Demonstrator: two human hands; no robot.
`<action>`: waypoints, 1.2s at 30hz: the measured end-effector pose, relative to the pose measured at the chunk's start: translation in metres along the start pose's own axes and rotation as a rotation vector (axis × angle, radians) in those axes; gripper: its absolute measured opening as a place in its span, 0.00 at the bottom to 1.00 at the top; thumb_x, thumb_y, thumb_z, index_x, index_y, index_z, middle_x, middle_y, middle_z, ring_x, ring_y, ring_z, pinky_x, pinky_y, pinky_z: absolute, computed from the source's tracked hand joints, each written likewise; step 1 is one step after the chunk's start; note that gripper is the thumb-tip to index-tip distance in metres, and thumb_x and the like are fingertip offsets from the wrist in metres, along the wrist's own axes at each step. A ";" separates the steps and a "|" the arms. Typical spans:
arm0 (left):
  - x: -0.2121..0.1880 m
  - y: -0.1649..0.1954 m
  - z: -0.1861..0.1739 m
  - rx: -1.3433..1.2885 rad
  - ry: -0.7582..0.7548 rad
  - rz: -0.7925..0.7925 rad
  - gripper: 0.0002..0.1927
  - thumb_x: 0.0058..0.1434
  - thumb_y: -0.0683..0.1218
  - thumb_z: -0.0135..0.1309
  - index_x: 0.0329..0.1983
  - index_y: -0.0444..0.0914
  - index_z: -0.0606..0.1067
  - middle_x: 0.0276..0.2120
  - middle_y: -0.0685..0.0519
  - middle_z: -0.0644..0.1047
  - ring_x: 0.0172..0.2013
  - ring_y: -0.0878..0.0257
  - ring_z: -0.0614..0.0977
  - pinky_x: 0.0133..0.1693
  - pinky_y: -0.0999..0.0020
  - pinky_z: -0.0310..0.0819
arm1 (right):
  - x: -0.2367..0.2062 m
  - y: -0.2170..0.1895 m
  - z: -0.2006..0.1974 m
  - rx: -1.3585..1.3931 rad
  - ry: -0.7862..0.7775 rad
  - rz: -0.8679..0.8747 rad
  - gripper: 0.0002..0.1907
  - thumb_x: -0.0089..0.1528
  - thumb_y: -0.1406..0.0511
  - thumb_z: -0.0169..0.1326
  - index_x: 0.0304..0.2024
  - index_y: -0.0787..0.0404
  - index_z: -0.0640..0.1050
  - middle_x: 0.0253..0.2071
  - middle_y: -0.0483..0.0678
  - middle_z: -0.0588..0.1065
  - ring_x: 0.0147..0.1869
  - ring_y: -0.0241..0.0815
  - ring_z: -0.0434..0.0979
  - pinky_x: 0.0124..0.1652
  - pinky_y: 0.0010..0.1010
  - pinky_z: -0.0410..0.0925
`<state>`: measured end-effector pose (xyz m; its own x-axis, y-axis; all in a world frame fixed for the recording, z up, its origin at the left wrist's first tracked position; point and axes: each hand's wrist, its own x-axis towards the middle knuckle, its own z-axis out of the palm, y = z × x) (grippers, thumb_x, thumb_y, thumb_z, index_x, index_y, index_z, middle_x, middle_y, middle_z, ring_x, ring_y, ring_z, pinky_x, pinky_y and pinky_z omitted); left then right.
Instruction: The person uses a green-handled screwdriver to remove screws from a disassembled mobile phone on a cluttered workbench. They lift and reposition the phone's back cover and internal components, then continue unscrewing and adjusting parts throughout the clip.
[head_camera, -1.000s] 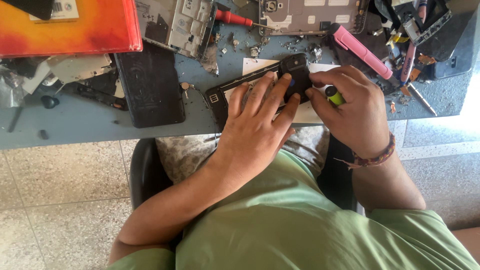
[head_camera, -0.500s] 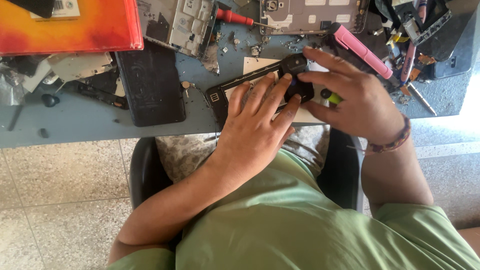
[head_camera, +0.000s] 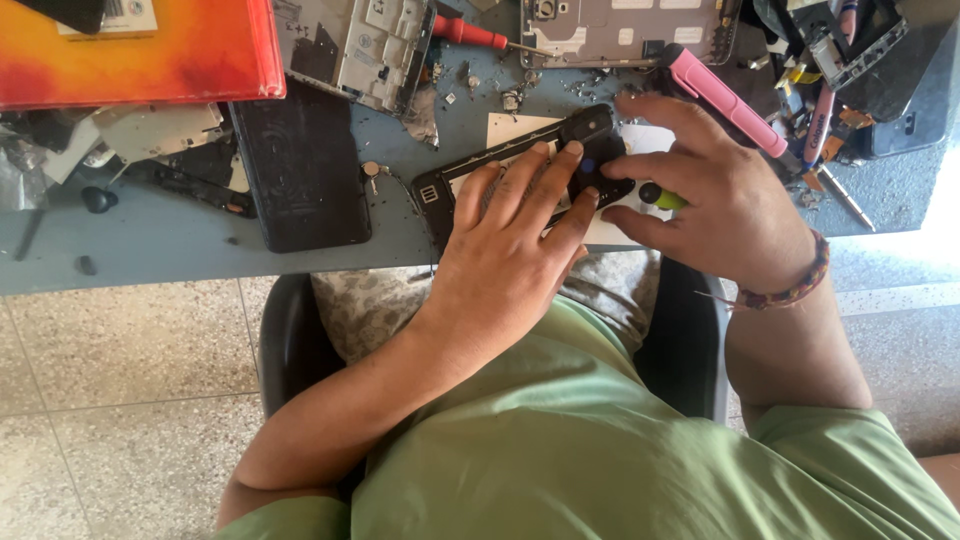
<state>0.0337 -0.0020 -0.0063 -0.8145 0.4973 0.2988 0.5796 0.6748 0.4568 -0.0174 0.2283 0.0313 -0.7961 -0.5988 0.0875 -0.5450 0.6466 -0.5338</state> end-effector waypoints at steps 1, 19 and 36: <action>0.000 0.000 0.000 0.005 0.005 0.000 0.23 0.63 0.50 0.62 0.59 0.36 0.77 0.67 0.43 0.68 0.68 0.49 0.67 0.67 0.47 0.56 | 0.001 0.000 0.001 -0.004 0.013 -0.027 0.19 0.54 0.65 0.71 0.46 0.62 0.82 0.68 0.59 0.70 0.64 0.54 0.77 0.52 0.36 0.74; 0.000 0.000 0.004 0.043 0.027 -0.007 0.21 0.66 0.48 0.60 0.60 0.35 0.77 0.67 0.43 0.69 0.67 0.49 0.68 0.66 0.49 0.57 | 0.007 0.003 0.003 0.017 -0.025 -0.031 0.21 0.54 0.66 0.70 0.49 0.61 0.80 0.68 0.54 0.71 0.60 0.54 0.80 0.52 0.37 0.74; 0.008 -0.004 -0.009 -0.043 0.023 -0.153 0.34 0.56 0.50 0.70 0.64 0.37 0.72 0.65 0.43 0.68 0.65 0.48 0.69 0.66 0.44 0.56 | 0.003 0.006 0.002 0.089 -0.035 0.005 0.21 0.55 0.67 0.69 0.51 0.62 0.81 0.68 0.57 0.71 0.59 0.54 0.80 0.53 0.37 0.74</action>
<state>0.0247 -0.0058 0.0015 -0.8938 0.3774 0.2423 0.4476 0.7174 0.5339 -0.0221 0.2294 0.0271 -0.7884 -0.6126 0.0561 -0.5141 0.6059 -0.6071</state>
